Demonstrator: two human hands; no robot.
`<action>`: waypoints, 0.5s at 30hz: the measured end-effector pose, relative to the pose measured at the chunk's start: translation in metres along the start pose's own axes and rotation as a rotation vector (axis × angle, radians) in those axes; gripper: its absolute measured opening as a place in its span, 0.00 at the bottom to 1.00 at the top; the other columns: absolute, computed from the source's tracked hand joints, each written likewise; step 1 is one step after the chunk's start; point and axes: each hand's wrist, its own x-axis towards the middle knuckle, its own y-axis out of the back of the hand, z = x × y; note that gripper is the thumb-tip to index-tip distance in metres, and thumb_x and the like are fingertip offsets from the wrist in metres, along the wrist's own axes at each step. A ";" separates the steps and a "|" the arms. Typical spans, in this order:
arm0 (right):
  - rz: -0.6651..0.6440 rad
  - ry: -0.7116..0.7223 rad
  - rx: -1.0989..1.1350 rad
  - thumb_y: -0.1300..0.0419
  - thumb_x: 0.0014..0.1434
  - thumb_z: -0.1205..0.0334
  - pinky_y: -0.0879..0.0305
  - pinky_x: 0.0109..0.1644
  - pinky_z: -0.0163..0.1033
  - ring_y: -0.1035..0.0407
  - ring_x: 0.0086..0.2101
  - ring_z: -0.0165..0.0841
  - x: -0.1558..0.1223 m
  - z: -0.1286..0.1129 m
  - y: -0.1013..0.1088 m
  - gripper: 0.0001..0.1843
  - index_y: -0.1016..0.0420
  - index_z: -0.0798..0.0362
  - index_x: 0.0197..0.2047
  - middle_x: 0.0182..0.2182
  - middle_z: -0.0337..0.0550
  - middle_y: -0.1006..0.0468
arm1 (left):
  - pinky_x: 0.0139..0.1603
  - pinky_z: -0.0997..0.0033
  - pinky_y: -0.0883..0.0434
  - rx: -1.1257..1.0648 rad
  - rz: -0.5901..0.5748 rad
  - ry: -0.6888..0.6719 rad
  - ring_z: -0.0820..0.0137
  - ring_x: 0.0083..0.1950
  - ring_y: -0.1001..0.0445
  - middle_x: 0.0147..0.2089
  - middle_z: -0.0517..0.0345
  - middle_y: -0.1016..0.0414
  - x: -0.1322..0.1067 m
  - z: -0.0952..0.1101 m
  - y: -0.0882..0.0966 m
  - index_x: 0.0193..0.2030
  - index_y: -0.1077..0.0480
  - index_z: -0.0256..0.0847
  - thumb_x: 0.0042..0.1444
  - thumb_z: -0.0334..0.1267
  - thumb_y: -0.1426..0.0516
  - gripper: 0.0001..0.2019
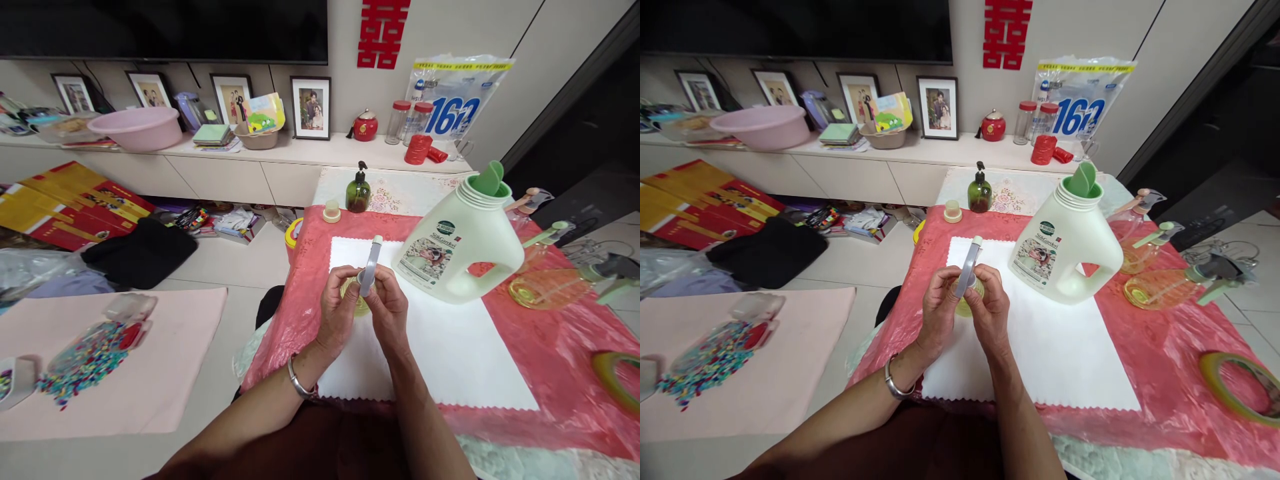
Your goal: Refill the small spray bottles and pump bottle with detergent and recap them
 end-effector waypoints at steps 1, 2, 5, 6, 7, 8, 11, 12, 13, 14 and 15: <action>0.004 -0.009 0.004 0.37 0.68 0.49 0.34 0.62 0.46 0.34 0.54 0.37 0.000 0.000 0.000 0.17 0.27 0.51 0.54 0.52 0.47 0.30 | 0.56 0.63 0.29 0.000 -0.001 -0.001 0.64 0.50 0.24 0.46 0.55 0.22 0.000 0.000 0.000 0.46 0.26 0.43 0.64 0.46 0.38 0.10; 0.010 -0.016 0.010 0.37 0.68 0.49 0.34 0.62 0.46 0.34 0.54 0.38 0.000 -0.001 -0.001 0.18 0.27 0.51 0.53 0.52 0.47 0.30 | 0.55 0.63 0.29 -0.002 -0.002 0.000 0.64 0.50 0.24 0.46 0.55 0.22 0.000 -0.001 0.000 0.45 0.26 0.43 0.64 0.46 0.38 0.10; 0.024 -0.031 0.039 0.35 0.66 0.50 0.34 0.60 0.46 0.34 0.53 0.37 0.000 0.000 -0.002 0.18 0.28 0.52 0.52 0.51 0.47 0.30 | 0.56 0.63 0.29 -0.016 -0.004 0.014 0.65 0.50 0.25 0.46 0.55 0.23 0.000 -0.002 0.001 0.46 0.26 0.43 0.64 0.46 0.38 0.10; 0.029 -0.035 0.050 0.35 0.66 0.50 0.34 0.60 0.45 0.33 0.53 0.37 0.000 0.001 -0.002 0.18 0.28 0.52 0.52 0.50 0.47 0.31 | 0.56 0.63 0.29 -0.019 -0.004 0.019 0.64 0.50 0.25 0.46 0.55 0.23 0.000 -0.002 0.001 0.46 0.26 0.43 0.64 0.46 0.38 0.10; 0.034 -0.038 0.060 0.34 0.65 0.50 0.33 0.59 0.45 0.33 0.53 0.37 0.000 0.002 -0.002 0.18 0.28 0.52 0.52 0.50 0.47 0.31 | 0.56 0.63 0.29 -0.020 -0.004 0.022 0.64 0.50 0.25 0.46 0.55 0.23 0.000 -0.002 0.000 0.46 0.26 0.43 0.64 0.46 0.39 0.10; 0.038 -0.043 0.068 0.34 0.65 0.49 0.33 0.59 0.45 0.33 0.53 0.37 0.000 0.002 -0.003 0.19 0.28 0.52 0.52 0.49 0.47 0.31 | 0.56 0.63 0.29 -0.020 -0.002 0.025 0.65 0.50 0.25 0.46 0.55 0.23 0.000 -0.001 0.000 0.45 0.26 0.43 0.64 0.46 0.39 0.10; 0.046 -0.062 0.081 0.32 0.63 0.49 0.33 0.58 0.44 0.33 0.52 0.37 0.000 0.002 -0.003 0.21 0.29 0.53 0.51 0.49 0.47 0.31 | 0.55 0.64 0.29 -0.020 -0.001 0.027 0.65 0.49 0.25 0.45 0.55 0.23 0.001 0.001 0.000 0.44 0.25 0.43 0.64 0.46 0.39 0.10; 0.048 -0.069 0.082 0.32 0.63 0.48 0.32 0.58 0.44 0.33 0.52 0.37 0.000 0.002 -0.004 0.21 0.29 0.53 0.51 0.49 0.48 0.31 | 0.55 0.64 0.29 -0.019 -0.002 0.026 0.65 0.49 0.25 0.45 0.55 0.22 0.001 0.002 0.000 0.44 0.25 0.43 0.64 0.46 0.39 0.10; 0.049 -0.075 0.082 0.32 0.63 0.48 0.32 0.58 0.44 0.33 0.51 0.37 0.000 0.002 -0.004 0.22 0.30 0.53 0.51 0.50 0.48 0.31 | 0.54 0.64 0.29 -0.015 -0.005 0.026 0.65 0.49 0.25 0.45 0.55 0.22 0.001 0.002 0.001 0.44 0.25 0.43 0.64 0.47 0.39 0.10; 0.050 -0.080 0.081 0.32 0.63 0.48 0.32 0.58 0.44 0.33 0.51 0.37 0.000 0.002 -0.004 0.22 0.30 0.53 0.51 0.50 0.48 0.31 | 0.54 0.64 0.29 -0.011 -0.008 0.026 0.64 0.50 0.25 0.46 0.55 0.22 0.001 0.002 0.001 0.45 0.25 0.43 0.64 0.47 0.39 0.10; 0.051 -0.083 0.079 0.32 0.63 0.47 0.31 0.58 0.44 0.33 0.51 0.37 0.000 0.001 -0.005 0.23 0.30 0.53 0.51 0.50 0.49 0.31 | 0.55 0.64 0.29 -0.006 -0.014 0.027 0.64 0.50 0.25 0.46 0.55 0.22 0.001 0.002 0.001 0.45 0.25 0.43 0.65 0.47 0.39 0.10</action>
